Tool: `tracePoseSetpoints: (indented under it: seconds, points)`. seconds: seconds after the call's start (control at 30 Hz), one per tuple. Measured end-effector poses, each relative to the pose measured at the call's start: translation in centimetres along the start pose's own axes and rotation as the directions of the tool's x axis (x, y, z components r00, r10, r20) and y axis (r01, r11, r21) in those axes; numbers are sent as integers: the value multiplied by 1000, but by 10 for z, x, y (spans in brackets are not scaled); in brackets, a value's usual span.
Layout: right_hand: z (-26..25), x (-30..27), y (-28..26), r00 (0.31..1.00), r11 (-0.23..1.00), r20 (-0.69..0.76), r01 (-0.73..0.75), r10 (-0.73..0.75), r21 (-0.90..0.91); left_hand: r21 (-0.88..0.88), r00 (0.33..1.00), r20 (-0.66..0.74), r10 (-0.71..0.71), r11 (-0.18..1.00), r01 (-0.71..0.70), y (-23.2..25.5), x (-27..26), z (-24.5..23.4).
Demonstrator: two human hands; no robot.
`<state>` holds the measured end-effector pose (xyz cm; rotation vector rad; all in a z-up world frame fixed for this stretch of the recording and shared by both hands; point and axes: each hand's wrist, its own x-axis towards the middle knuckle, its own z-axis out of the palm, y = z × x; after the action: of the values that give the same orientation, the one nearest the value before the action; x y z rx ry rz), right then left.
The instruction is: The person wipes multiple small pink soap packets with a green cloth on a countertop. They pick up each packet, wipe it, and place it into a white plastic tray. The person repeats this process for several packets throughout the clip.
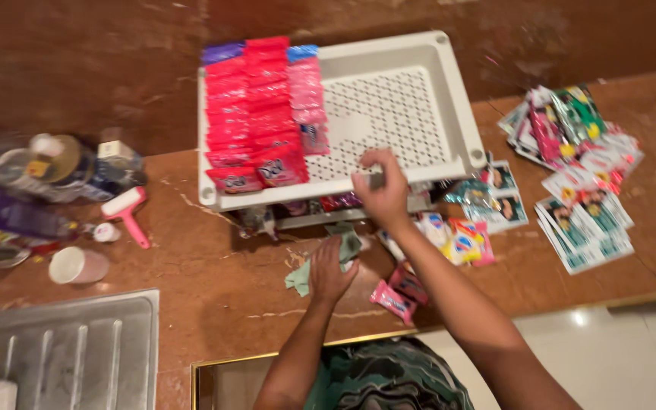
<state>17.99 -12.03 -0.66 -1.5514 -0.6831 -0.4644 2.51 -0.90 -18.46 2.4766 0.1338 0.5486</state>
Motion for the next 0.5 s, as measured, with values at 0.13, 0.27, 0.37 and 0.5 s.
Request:
tracePoseSetpoints:
  seconds: [0.13,0.27,0.37,0.5]
  points:
    - [-48,-92,-11,993,987,53,-98,106,-130,4,999,1,39,999,-39,1,-3,-2]
    - [-104,-165,-5,930,911,-24,-364,366,-197,25,998,5,67,997,-68,5,-2,-13]
    - [-143,-206,11,881,850,-133,-473,454,-231,86,989,32,143,986,-145,13,-5,-21]
    - [-175,-257,22,738,733,-258,-667,624,-135,-6,927,264,268,961,-276,40,-15,-19]
